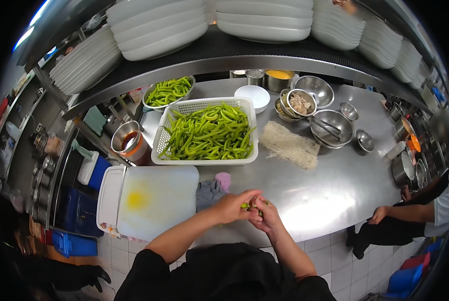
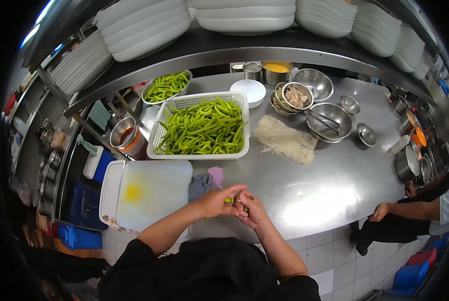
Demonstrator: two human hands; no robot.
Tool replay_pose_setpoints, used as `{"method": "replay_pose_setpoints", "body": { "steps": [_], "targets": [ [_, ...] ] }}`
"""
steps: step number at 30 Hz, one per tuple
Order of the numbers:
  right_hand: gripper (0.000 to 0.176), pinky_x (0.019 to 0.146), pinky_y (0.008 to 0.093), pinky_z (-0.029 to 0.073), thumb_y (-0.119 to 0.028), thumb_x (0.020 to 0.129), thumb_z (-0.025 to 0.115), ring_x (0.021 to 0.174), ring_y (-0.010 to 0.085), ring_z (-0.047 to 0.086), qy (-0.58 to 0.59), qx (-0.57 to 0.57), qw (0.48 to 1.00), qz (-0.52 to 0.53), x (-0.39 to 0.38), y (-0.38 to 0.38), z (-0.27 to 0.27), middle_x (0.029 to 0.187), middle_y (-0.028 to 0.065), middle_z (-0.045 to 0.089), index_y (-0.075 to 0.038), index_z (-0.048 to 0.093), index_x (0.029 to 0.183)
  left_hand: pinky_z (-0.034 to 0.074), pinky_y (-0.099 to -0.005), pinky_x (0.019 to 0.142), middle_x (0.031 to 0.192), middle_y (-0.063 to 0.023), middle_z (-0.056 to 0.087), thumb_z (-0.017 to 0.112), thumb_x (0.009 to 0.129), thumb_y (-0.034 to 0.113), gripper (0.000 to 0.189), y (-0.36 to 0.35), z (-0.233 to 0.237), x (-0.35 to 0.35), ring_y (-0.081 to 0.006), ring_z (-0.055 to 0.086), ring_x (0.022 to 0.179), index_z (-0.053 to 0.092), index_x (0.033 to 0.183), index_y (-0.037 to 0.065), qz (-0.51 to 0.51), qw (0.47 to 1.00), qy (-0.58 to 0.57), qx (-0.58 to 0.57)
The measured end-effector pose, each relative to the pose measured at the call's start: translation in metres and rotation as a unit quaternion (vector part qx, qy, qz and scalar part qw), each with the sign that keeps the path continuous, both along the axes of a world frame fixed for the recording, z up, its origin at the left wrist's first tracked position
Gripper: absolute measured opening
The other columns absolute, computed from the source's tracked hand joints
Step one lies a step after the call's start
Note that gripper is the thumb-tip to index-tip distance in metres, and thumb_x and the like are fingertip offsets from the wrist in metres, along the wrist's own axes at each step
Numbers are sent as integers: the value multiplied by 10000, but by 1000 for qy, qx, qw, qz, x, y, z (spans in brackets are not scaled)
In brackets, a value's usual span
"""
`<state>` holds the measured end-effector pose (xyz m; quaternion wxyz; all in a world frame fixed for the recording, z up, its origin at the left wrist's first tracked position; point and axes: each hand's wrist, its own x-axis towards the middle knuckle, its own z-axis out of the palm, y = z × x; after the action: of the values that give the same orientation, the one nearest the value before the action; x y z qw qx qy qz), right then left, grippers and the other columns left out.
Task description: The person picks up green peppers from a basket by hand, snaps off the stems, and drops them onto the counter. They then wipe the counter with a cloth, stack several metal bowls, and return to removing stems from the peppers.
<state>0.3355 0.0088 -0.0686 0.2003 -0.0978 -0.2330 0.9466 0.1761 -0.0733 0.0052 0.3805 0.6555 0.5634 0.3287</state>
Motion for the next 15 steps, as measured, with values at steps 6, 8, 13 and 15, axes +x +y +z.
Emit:
{"method": "replay_pose_setpoints", "body": {
  "steps": [6,8,13,15],
  "targets": [
    [94,359,219,325,-120,861,584,506,140,441,52,-38,998,-8,5,2,-4,859,118,558,-77,527,923,492,-311,791,1044,-105,670,625,871,299,327,62,18,-89,-206,649,917,637,1135,107,214,971,94,45],
    [97,362,217,316,-119,867,591,497,131,434,-48,-11,998,-34,6,-6,-3,824,102,556,-75,523,919,499,-349,787,1014,-121,678,586,880,220,252,96,14,-136,-292,647,907,652,1083,87,243,948,176,104],
    [112,375,213,311,-121,881,593,497,115,431,-107,19,992,-60,-2,-24,3,781,79,549,-72,493,893,482,-427,829,1063,-111,603,583,844,181,269,157,-21,-177,-318,585,1011,640,1107,181,117,913,386,62],
    [111,389,213,309,-123,889,589,494,109,425,-136,31,987,-76,-1,-33,11,749,64,543,-75,489,890,481,-427,828,1060,-112,604,585,846,195,258,170,-27,-181,-319,586,1007,643,1096,179,115,917,378,63]
  ]
}}
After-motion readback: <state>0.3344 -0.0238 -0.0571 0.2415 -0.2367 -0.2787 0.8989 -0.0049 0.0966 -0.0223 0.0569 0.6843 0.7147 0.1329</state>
